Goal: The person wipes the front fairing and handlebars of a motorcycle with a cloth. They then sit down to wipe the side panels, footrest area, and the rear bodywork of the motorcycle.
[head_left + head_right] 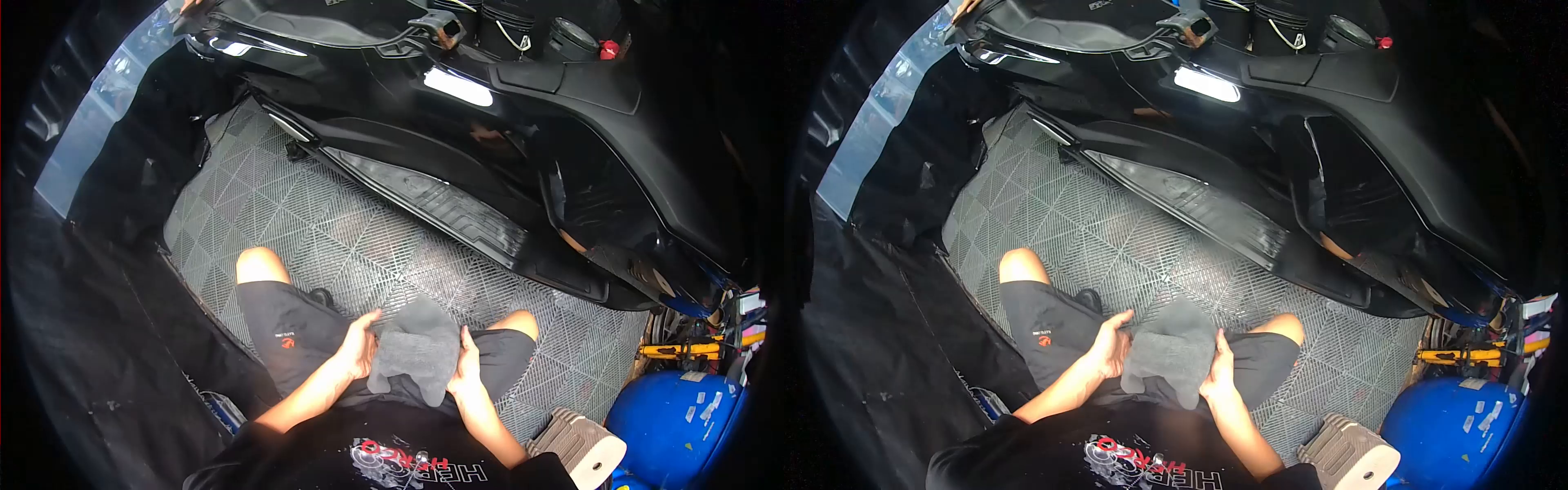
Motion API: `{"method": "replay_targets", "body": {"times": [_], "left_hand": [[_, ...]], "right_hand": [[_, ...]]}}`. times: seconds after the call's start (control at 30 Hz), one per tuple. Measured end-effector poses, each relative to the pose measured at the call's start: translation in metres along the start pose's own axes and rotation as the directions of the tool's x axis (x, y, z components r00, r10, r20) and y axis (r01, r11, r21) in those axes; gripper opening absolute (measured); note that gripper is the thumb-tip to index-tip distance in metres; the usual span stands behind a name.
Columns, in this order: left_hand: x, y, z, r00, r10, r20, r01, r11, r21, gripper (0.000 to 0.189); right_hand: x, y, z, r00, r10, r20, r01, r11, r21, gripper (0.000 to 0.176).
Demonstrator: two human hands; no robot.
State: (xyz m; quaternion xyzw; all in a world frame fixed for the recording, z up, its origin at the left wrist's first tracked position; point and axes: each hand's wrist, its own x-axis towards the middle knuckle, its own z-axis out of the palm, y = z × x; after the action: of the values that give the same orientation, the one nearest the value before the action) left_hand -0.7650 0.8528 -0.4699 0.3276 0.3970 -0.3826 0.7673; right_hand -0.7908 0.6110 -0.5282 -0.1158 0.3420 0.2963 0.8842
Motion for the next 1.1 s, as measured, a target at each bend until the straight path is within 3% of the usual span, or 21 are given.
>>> {"method": "replay_targets", "body": {"times": [0.1, 0.13, 0.23, 0.27, 0.37, 0.47, 0.53, 0.57, 0.6, 0.7, 0.73, 0.8, 0.87, 0.9, 0.97, 1.0, 1.03, 1.07, 1.1], "left_hand": [[0.005, -0.002, -0.014, 0.973, 0.226, 0.049, -0.231, 0.964, 0.129, 0.078], [0.006, -0.002, -0.012, 0.951, 0.301, -0.067, -0.299, 0.954, 0.039, 0.063], [-0.002, 0.005, -0.016, 0.752, 0.607, 0.256, -0.647, 0.754, 0.112, 0.049], [-0.004, 0.011, -0.019, 0.687, 0.656, 0.313, -0.712, 0.693, 0.112, 0.045], [0.004, 0.037, -0.031, 0.484, 0.754, 0.445, -0.874, 0.438, 0.209, 0.051], [-0.001, 0.069, -0.017, 0.366, 0.833, 0.416, -0.928, 0.361, 0.094, 0.055], [-0.002, 0.089, -0.013, 0.325, 0.829, 0.455, -0.946, 0.285, 0.156, 0.069], [-0.002, 0.102, -0.012, 0.303, 0.828, 0.472, -0.952, 0.244, 0.184, 0.076], [-0.002, 0.116, -0.011, 0.289, 0.804, 0.52, -0.943, 0.144, 0.301, 0.07], [-0.01, 0.155, -0.009, 0.361, 0.674, 0.644, -0.807, -0.12, 0.578, 0.061], [-0.01, 0.158, -0.006, 0.375, 0.722, 0.581, -0.795, -0.071, 0.602, 0.047], [0.003, 0.174, -0.02, 0.384, 0.695, 0.609, -0.768, -0.127, 0.628, 0.048], [0.007, 0.185, -0.029, 0.421, 0.689, 0.59, -0.745, -0.108, 0.658, 0.039], [0.004, 0.197, -0.029, 0.347, 0.681, 0.645, -0.8, -0.144, 0.583, 0.038], [0.002, 0.224, -0.032, 0.188, 0.659, 0.728, -0.886, -0.207, 0.416, 0.035], [0.012, 0.237, -0.039, 0.169, 0.568, 0.805, -0.958, -0.097, 0.27, 0.035], [0.023, 0.241, -0.049, 0.253, 0.519, 0.817, -0.967, 0.11, 0.23, 0.035], [0.034, 0.243, -0.058, 0.326, 0.454, 0.829, -0.93, 0.313, 0.195, 0.035], [0.034, 0.248, -0.058, 0.386, 0.376, 0.842, -0.849, 0.502, 0.165, 0.036]], "right_hand": [[0.006, 0.009, 0.003, 0.989, -0.062, -0.136, 0.027, 0.969, -0.244, 0.061], [-0.01, 0.01, 0.031, 0.955, -0.238, -0.174, 0.155, 0.907, -0.391, 0.048], [-0.024, 0.011, 0.058, 0.83, -0.533, 0.164, 0.496, 0.573, -0.653, 0.039], [-0.032, 0.008, 0.072, 0.803, -0.561, 0.2, 0.551, 0.572, -0.607, 0.033], [-0.04, -0.002, 0.091, 0.675, -0.637, 0.374, 0.656, 0.285, -0.699, 0.03], [-0.038, -0.006, 0.118, 0.573, -0.726, 0.381, 0.668, 0.145, -0.73, 0.028], [-0.032, -0.005, 0.127, 0.528, -0.767, 0.365, 0.658, 0.098, -0.747, 0.025], [-0.027, -0.004, 0.131, 0.473, -0.79, 0.389, 0.63, -0.005, -0.777, 0.025], [-0.021, -0.003, 0.136, 0.42, -0.806, 0.418, 0.592, -0.106, -0.799, 0.026], [0.0, 0.004, 0.157, 0.211, -0.827, 0.522, 0.492, -0.371, -0.787, 0.028], [0.008, 0.009, 0.165, 0.129, -0.822, 0.554, 0.456, -0.447, -0.769, 0.029], [0.021, 0.016, 0.186, -0.045, -0.764, 0.644, 0.35, -0.615, -0.706, 0.024], [0.02, 0.012, 0.181, 0.149, -0.771, 0.619, 0.368, -0.538, -0.758, 0.023], [0.02, 0.013, 0.178, 0.241, -0.767, 0.595, 0.369, -0.495, -0.787, 0.023], [0.023, 0.031, 0.183, 0.205, -0.857, 0.473, 0.525, -0.312, -0.792, 0.024], [0.018, 0.034, 0.192, 0.236, -0.853, 0.466, 0.566, -0.269, -0.779, 0.024], [0.018, 0.036, 0.201, 0.266, -0.845, 0.464, 0.607, -0.227, -0.761, 0.024], [0.026, 0.04, 0.203, 0.172, -0.841, 0.514, 0.659, -0.29, -0.694, 0.026], [0.032, 0.043, 0.203, 0.161, -0.883, 0.442, 0.646, -0.244, -0.723, 0.026]]}}
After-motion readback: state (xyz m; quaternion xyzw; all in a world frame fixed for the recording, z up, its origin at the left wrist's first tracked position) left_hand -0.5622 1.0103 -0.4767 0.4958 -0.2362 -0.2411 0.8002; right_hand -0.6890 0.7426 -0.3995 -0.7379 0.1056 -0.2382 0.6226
